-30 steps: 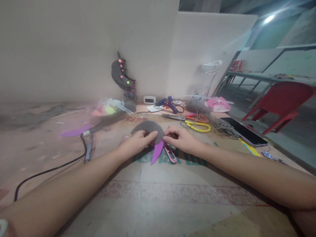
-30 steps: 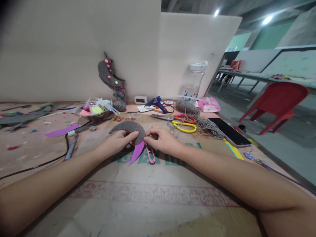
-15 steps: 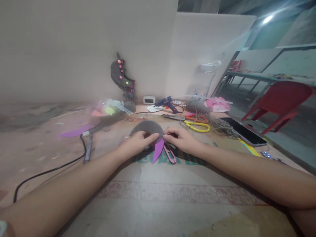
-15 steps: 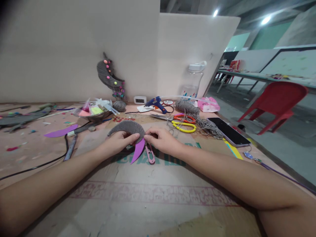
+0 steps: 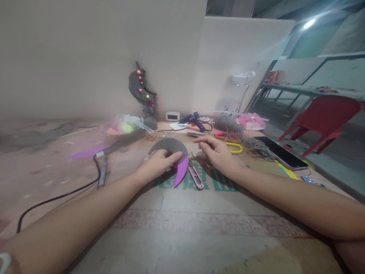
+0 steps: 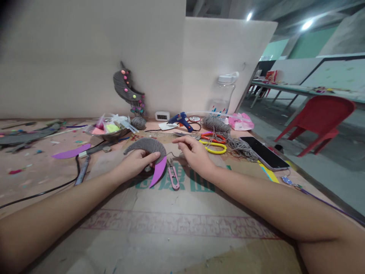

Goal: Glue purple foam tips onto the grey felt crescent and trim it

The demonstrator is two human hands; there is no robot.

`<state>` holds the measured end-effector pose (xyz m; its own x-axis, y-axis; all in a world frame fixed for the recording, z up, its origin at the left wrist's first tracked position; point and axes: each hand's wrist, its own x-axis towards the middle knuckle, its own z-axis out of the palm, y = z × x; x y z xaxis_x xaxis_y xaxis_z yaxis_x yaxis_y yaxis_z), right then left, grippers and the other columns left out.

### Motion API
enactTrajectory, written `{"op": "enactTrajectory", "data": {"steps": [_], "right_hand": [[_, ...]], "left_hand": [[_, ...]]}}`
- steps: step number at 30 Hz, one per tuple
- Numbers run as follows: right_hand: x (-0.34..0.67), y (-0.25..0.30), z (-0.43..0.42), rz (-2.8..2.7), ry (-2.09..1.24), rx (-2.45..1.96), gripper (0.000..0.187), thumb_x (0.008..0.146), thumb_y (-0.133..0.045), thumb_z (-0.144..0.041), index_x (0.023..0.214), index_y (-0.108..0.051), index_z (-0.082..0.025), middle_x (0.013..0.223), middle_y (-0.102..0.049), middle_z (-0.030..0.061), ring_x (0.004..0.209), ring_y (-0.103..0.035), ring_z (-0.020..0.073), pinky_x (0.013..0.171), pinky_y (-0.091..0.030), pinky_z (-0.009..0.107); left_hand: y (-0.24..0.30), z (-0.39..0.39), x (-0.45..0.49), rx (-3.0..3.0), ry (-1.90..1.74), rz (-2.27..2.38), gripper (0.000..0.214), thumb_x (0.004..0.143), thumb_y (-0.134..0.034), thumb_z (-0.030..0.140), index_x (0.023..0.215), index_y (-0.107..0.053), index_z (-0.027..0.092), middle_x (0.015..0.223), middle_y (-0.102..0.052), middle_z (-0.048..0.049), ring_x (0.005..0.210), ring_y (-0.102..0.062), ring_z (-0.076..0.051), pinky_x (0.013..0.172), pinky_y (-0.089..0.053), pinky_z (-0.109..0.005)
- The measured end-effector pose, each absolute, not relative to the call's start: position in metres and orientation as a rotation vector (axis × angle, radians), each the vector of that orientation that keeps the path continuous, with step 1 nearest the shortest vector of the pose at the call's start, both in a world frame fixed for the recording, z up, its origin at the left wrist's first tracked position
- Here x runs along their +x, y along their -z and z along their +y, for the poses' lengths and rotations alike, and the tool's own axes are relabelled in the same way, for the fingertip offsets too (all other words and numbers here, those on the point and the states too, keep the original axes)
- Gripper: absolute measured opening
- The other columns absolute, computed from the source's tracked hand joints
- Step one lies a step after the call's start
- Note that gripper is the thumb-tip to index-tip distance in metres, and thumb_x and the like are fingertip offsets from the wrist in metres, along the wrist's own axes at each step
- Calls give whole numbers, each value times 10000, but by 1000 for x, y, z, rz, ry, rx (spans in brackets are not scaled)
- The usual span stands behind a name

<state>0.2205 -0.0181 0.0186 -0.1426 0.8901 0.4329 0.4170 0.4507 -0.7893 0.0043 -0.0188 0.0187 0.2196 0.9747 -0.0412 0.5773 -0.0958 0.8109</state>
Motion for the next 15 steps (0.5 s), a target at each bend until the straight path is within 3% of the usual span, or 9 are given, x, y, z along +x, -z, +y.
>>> {"op": "enactTrajectory", "data": {"steps": [8,15], "right_hand": [[217,-23,-22,-1776,-666,-1128,187,823,-574,-271,892,-715,-169,745,-661,17,663,-572,131,602,-445,253],[216,-21,-20,-1751,-688,-1110,151,780,-642,-322,792,-649,-172,692,-628,-3,599,-525,111,561,-423,240]], "left_hand": [[-19,-19,4,1773,-707,1425,519,764,-530,668,625,-597,172,637,-664,-33,580,-591,-160,526,-391,-249],[-18,-17,4,1757,-706,1412,517,754,-537,671,654,-612,169,654,-674,-36,596,-607,-167,538,-407,-251]]}}
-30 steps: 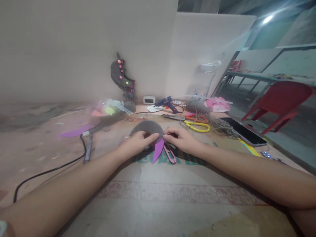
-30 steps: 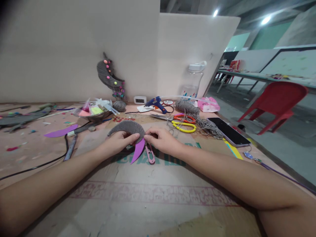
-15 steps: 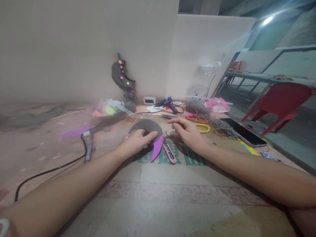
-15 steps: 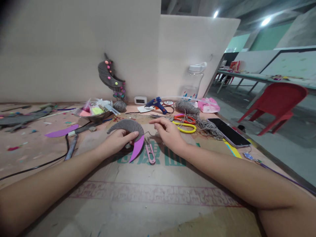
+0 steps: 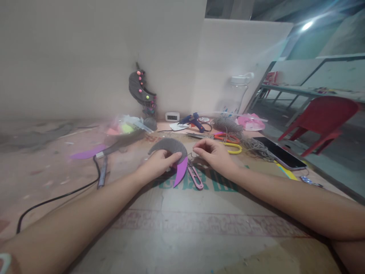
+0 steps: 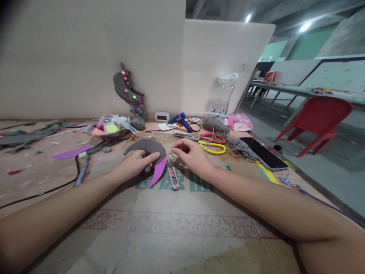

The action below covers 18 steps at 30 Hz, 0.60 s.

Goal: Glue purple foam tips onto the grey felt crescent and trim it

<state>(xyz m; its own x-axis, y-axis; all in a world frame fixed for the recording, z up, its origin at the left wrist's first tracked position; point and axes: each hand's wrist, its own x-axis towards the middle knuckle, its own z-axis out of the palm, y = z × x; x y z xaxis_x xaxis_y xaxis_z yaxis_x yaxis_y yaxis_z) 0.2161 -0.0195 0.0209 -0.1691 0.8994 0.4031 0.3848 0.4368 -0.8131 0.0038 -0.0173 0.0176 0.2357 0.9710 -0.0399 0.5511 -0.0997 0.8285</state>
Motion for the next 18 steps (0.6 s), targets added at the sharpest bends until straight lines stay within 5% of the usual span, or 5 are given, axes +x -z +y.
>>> {"op": "enactTrajectory", "data": {"steps": [13,18], "right_hand": [[217,-20,-23,-1805,-701,-1125,215,854,-513,-316,876,-668,-169,620,-526,-26,531,-460,103,497,-362,225],[219,-22,-22,-1869,-619,-1114,315,919,-457,-362,846,-683,-155,716,-605,11,615,-525,115,557,-395,230]], "left_hand": [[-19,-18,4,1771,-699,1414,518,753,-537,673,649,-611,170,660,-677,-43,592,-605,-171,524,-405,-257],[-21,-20,5,1780,-689,1439,522,756,-533,673,650,-617,169,660,-675,-44,597,-606,-172,535,-409,-258]]}}
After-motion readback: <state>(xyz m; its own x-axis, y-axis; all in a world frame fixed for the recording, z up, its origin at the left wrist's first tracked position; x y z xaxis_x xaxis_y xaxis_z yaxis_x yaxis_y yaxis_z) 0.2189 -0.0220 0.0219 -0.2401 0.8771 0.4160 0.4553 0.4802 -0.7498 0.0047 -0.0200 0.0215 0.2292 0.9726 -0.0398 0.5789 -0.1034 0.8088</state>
